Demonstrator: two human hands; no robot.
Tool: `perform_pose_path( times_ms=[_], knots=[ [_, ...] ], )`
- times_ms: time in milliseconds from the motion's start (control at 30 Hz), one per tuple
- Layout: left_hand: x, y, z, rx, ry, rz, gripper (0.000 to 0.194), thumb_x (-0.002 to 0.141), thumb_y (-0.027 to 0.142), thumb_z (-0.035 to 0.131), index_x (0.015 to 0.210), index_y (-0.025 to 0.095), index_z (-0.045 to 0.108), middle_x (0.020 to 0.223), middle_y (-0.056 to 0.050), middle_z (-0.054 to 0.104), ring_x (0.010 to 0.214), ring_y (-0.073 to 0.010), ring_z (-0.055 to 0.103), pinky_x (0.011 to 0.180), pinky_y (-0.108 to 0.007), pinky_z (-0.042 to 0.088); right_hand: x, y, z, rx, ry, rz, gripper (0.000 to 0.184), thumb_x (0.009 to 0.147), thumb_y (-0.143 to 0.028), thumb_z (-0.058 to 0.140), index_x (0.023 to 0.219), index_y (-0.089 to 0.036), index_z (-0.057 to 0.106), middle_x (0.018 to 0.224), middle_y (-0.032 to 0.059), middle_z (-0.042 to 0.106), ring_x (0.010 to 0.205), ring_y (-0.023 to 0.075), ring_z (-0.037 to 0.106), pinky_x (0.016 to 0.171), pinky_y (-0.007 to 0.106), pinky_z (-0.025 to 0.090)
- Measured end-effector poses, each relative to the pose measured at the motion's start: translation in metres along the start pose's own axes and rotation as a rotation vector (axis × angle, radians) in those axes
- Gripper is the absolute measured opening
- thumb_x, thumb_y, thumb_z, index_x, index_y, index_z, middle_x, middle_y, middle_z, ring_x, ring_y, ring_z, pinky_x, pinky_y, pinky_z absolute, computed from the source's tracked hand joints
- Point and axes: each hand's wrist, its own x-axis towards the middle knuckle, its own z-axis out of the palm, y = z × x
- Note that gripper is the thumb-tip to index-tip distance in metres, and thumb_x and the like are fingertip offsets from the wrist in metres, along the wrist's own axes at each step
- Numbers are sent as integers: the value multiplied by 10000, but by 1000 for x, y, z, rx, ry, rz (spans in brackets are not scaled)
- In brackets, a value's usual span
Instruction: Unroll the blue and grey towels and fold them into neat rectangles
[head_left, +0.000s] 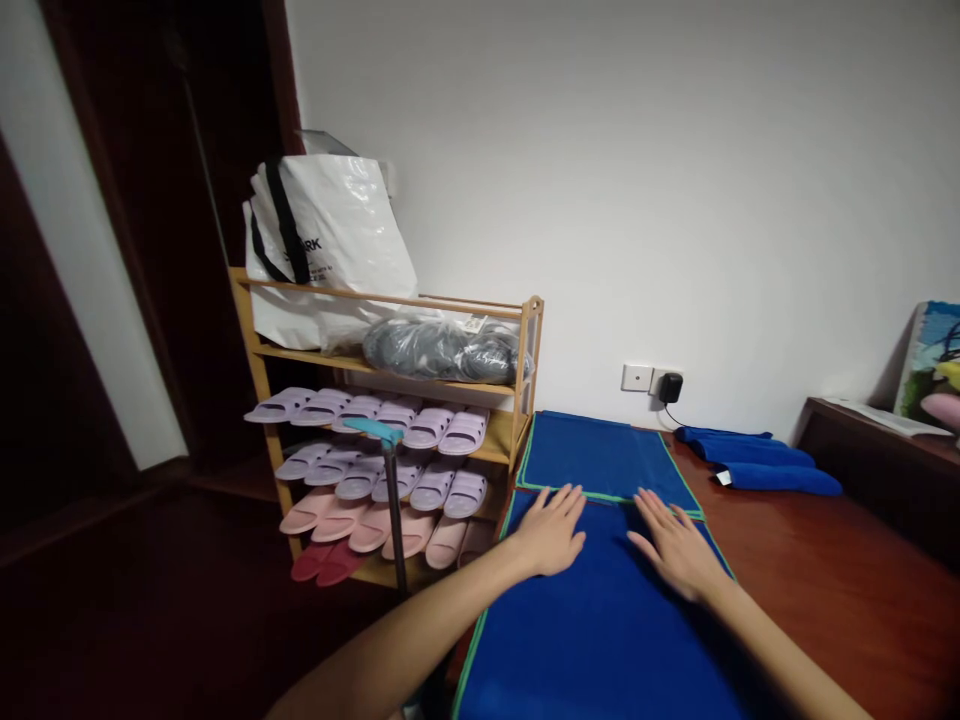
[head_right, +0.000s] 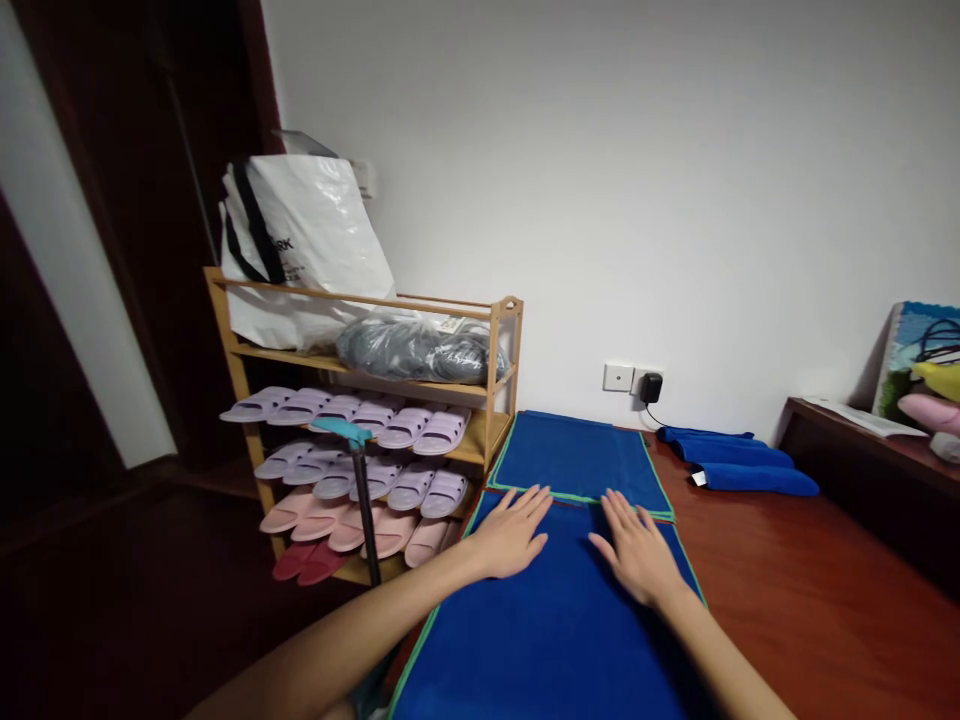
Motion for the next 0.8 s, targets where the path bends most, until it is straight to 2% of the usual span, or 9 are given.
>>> perform_pose_path(
  times_ms=[100,167,233,333,433,500,633,733,800],
  knots=[
    [15,15,12,-49,-5,71,584,956,384,229,1482,132,208,1542,-83,171,1421,-211,107,1134,-463,108,13,-34,8,67,-63,-8,637,926,-550,167,1458,-213,264,1512,42,221,1401,178,194,1120,416,233],
    [17,17,21,-73,-35,52,598,959,443,203,1480,150,224,1537,-81,194,1419,-219,119,1130,-491,108,13,-39,15,82,-100,9,623,924,-553,164,1451,-242,277,1505,20,244,1395,164,210,1121,406,234],
    [14,14,28,-78,-31,11,634,947,531,194,1475,183,251,1538,-70,196,1420,-238,107,1124,-526,80,5,-29,18,91,-124,53,659,904,-607,172,1448,-251,281,1504,7,249,1398,160,199,1133,415,207],
    [9,9,30,-81,-7,-82,691,915,627,203,1471,223,270,1542,-59,180,1420,-277,82,1108,-571,47,-15,6,15,82,-130,160,742,866,-679,179,1455,-235,261,1515,17,220,1409,183,157,1139,458,174],
    [4,6,25,-81,9,-188,687,918,625,201,1466,220,290,1538,-71,187,1417,-300,87,1098,-585,55,-33,39,12,51,-114,284,783,841,-716,183,1460,-240,243,1524,16,196,1416,197,120,1139,474,165],
    [-3,2,20,-74,1,-200,661,931,596,213,1464,212,296,1533,-76,197,1416,-292,103,1101,-571,72,-41,52,13,25,-104,347,804,827,-734,183,1463,-246,231,1527,8,187,1418,199,100,1138,476,165],
    [-26,-20,7,-63,-18,-118,602,954,547,237,1459,224,298,1525,-64,225,1412,-227,156,1125,-493,99,-45,61,17,0,-94,371,817,823,-741,168,1461,-237,240,1524,17,193,1418,201,104,1130,483,181],
    [-43,-34,-1,-48,14,-192,576,963,520,261,1444,211,330,1517,-84,243,1407,-230,176,1120,-489,131,-44,58,11,-31,-55,354,783,845,-705,188,1445,-212,293,1516,49,220,1414,218,128,1124,502,183],
    [-53,-29,-6,-21,46,-243,565,968,482,283,1443,180,333,1514,-109,244,1410,-246,154,1118,-499,130,-47,46,4,-98,50,317,745,868,-642,245,1429,-160,335,1521,85,186,1419,240,82,1137,512,120]
  ],
)
